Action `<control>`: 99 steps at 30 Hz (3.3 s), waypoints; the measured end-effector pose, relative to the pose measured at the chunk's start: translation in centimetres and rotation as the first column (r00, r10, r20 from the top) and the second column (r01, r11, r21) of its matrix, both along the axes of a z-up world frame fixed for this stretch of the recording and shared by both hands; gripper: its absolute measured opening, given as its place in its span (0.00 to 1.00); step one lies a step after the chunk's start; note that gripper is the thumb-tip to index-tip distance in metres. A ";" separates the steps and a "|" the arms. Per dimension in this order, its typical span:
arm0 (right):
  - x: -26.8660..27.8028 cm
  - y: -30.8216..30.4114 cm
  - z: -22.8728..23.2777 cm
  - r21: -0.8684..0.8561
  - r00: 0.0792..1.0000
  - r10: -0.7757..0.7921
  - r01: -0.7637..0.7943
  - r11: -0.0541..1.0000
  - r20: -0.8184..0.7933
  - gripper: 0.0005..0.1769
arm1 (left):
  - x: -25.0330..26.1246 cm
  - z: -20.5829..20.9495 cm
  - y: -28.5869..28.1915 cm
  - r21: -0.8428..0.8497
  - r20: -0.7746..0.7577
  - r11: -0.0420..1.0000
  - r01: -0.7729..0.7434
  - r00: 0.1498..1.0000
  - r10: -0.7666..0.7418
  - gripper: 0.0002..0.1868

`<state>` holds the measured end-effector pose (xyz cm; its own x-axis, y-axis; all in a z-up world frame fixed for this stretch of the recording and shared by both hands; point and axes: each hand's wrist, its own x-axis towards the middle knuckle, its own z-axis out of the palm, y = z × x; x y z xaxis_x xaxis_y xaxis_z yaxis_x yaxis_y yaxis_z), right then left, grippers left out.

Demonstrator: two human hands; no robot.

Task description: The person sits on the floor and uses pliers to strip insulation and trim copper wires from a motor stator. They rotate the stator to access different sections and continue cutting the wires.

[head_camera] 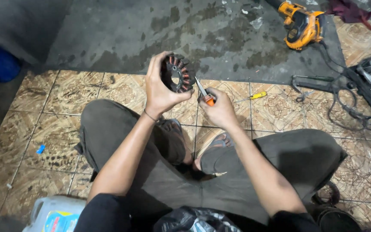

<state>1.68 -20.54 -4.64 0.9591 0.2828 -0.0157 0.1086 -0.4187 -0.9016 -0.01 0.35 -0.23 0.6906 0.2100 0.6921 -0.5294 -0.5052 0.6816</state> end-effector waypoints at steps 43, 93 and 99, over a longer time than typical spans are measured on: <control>-0.9 -0.1 2.7 0.354 0.949 0.088 0.025 0.935 -0.301 0.10 | -0.4 2.1 1.3 0.342 0.051 0.924 0.170 0.979 -0.199 0.53; -5.1 -0.8 6.4 -0.195 0.988 0.008 0.022 0.981 0.153 0.15 | -0.9 0.9 -0.1 0.261 -0.059 0.962 -0.076 0.994 0.094 0.57; -4.7 -0.5 6.3 -0.129 0.995 0.068 -0.059 0.990 0.070 0.14 | -2.0 1.8 0.9 0.292 -0.030 0.951 -0.098 0.993 0.112 0.57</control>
